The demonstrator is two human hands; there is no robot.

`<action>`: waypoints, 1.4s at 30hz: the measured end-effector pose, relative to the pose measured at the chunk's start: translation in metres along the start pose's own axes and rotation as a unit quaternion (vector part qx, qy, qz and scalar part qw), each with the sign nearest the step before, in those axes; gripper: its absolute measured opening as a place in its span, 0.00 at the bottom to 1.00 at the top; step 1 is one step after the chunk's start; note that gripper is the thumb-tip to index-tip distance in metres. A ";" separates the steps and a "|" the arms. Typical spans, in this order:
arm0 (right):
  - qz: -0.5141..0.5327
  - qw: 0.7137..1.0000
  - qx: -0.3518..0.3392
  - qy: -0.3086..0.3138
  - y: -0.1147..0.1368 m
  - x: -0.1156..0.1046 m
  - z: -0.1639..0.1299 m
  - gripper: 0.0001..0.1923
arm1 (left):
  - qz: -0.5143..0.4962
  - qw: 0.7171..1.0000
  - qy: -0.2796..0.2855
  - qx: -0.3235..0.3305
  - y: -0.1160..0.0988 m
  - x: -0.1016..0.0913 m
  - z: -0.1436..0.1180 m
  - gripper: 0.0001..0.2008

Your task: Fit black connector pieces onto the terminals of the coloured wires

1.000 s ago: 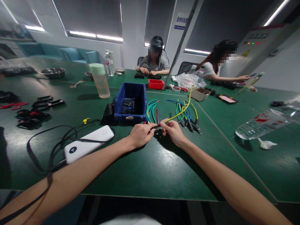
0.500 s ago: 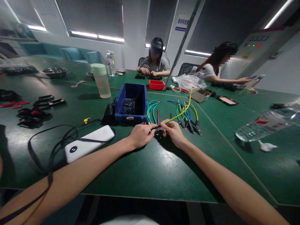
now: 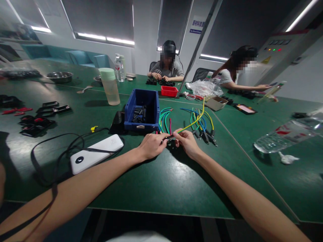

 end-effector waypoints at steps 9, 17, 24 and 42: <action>-0.009 1.000 -0.006 0.004 0.000 0.000 0.000 0.15 | 0.004 1.000 -0.002 0.002 0.000 0.000 0.000 0.15; -0.013 1.000 -0.007 0.008 0.001 0.001 0.000 0.15 | 0.001 1.000 0.004 0.005 0.001 0.001 0.000 0.15; -0.014 1.000 -0.011 0.015 0.001 0.002 0.000 0.14 | 0.002 1.000 0.004 0.006 0.000 0.001 0.000 0.15; -0.023 1.000 -0.005 0.004 0.001 0.002 -0.001 0.16 | 0.006 1.000 0.010 0.005 -0.001 0.000 0.000 0.15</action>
Point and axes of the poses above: each hand's wrist, its own z-axis towards the middle knuckle, its own x-axis out of the palm, y = z × x, the point moved 9 cm from there along z, towards the middle knuckle, and after that the axes turned 12 degrees about z, right-handed, at the moved point
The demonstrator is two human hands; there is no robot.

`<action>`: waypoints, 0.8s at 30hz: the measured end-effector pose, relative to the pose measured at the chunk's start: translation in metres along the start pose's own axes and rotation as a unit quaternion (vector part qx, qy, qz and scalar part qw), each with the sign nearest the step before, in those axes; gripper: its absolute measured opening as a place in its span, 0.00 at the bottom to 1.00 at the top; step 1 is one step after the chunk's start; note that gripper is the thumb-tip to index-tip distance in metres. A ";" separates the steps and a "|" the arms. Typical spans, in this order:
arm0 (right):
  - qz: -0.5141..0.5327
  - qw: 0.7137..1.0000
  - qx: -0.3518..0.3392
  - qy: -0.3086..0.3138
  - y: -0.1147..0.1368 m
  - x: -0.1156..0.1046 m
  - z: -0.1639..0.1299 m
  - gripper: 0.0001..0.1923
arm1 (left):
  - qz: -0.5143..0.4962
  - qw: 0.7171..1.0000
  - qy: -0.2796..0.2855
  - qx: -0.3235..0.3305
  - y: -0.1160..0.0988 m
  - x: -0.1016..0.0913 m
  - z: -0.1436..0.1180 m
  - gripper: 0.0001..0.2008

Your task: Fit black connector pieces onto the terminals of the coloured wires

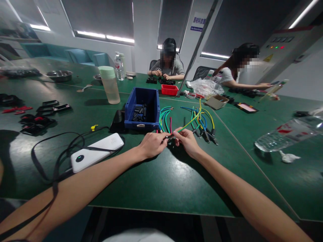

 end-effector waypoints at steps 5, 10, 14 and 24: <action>0.001 1.000 -0.009 0.014 0.000 0.001 0.000 0.14 | 0.000 1.000 0.007 0.003 -0.001 0.001 0.000 0.15; 0.000 1.000 -0.006 0.008 0.000 0.000 0.000 0.15 | 0.002 1.000 0.006 0.004 -0.001 0.000 0.000 0.15; -0.003 1.000 -0.001 0.002 -0.001 0.000 0.001 0.17 | 0.002 1.000 0.005 0.004 -0.001 0.000 0.000 0.15; -0.003 1.000 -0.001 0.002 0.000 0.000 0.000 0.16 | 0.002 1.000 0.001 -0.001 0.000 0.000 0.000 0.14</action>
Point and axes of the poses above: each hand's wrist, its own z-axis towards the middle knuckle, its own x-axis out of the palm, y = z × x, the point moved 9 cm from there along z, towards the middle knuckle, and after that the axes turned 12 degrees about z, right-handed, at the moved point
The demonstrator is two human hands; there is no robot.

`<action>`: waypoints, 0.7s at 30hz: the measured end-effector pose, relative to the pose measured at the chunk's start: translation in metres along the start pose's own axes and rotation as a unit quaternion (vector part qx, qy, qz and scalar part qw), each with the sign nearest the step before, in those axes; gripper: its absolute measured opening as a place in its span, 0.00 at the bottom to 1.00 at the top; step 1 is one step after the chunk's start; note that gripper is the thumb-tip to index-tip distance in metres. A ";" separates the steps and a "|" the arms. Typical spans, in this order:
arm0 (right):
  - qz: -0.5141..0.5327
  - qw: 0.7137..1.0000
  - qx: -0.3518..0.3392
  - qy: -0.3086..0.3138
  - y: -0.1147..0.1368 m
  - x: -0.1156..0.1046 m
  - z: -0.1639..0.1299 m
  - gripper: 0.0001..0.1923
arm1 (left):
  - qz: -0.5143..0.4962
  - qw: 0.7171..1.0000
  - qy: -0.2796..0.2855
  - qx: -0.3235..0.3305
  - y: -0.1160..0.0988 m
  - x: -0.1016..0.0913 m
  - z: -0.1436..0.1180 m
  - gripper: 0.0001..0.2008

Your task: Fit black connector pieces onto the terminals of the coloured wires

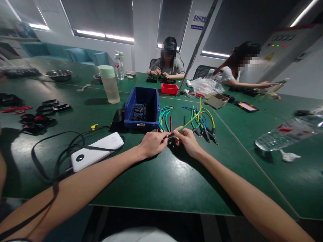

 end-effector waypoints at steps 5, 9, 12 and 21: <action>0.004 1.000 -0.003 0.000 0.000 0.000 0.000 0.16 | 0.000 1.000 0.002 -0.002 0.000 0.000 0.000 0.14; 0.007 1.000 0.000 -0.006 -0.001 -0.001 0.000 0.17 | 0.000 1.000 0.001 -0.001 0.000 0.001 0.000 0.15; 0.011 1.000 0.003 -0.012 -0.001 -0.001 -0.001 0.17 | -0.003 1.000 0.001 -0.002 0.001 0.002 0.000 0.15; 0.020 1.000 0.013 -0.018 -0.001 -0.002 0.001 0.16 | -0.046 0.999 -0.026 0.008 0.003 0.000 0.001 0.15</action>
Point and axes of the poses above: each hand's wrist, its own z-axis towards the middle knuckle, its own x-axis out of the palm, y = z × x, the point moved 9 cm from there along z, towards the middle knuckle, and after that the axes turned 12 degrees about z, right-handed, at the moved point
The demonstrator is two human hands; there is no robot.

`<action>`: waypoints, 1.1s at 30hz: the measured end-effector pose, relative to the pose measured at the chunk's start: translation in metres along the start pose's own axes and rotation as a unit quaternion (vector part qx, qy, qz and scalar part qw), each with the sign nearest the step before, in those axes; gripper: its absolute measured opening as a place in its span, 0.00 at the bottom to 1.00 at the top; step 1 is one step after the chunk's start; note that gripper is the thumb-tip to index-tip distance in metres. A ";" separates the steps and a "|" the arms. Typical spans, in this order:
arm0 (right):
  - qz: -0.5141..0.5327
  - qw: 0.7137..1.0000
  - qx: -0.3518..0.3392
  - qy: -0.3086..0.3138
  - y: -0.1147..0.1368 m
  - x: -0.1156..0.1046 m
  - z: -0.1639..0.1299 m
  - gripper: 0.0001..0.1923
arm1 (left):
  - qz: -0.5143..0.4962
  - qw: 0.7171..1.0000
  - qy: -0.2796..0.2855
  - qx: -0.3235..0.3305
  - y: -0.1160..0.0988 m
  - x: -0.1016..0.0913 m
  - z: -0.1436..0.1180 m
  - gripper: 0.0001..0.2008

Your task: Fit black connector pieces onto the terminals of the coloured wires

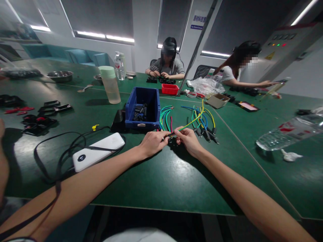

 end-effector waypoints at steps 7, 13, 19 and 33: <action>0.011 1.000 0.018 0.013 0.000 0.001 0.000 0.16 | -0.033 0.999 -0.008 -0.009 0.003 -0.001 0.001 0.13; 0.022 0.999 0.033 0.018 -0.001 0.001 -0.001 0.16 | -0.053 0.998 -0.029 -0.008 0.006 -0.003 0.000 0.13; 0.038 0.997 0.058 0.026 -0.006 -0.001 -0.001 0.16 | -0.069 0.996 -0.052 0.009 0.006 -0.003 0.000 0.12; 0.094 0.990 0.105 0.022 -0.010 0.003 -0.007 0.13 | -0.067 0.994 -0.074 0.032 0.004 -0.006 -0.001 0.13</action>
Point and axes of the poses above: each hand's wrist, its own z-axis towards the middle knuckle, its own x-axis out of the palm, y = z × x, the point moved 9 cm from there along z, towards the middle knuckle, and after that the axes turned 12 degrees about z, right-handed, at the moved point
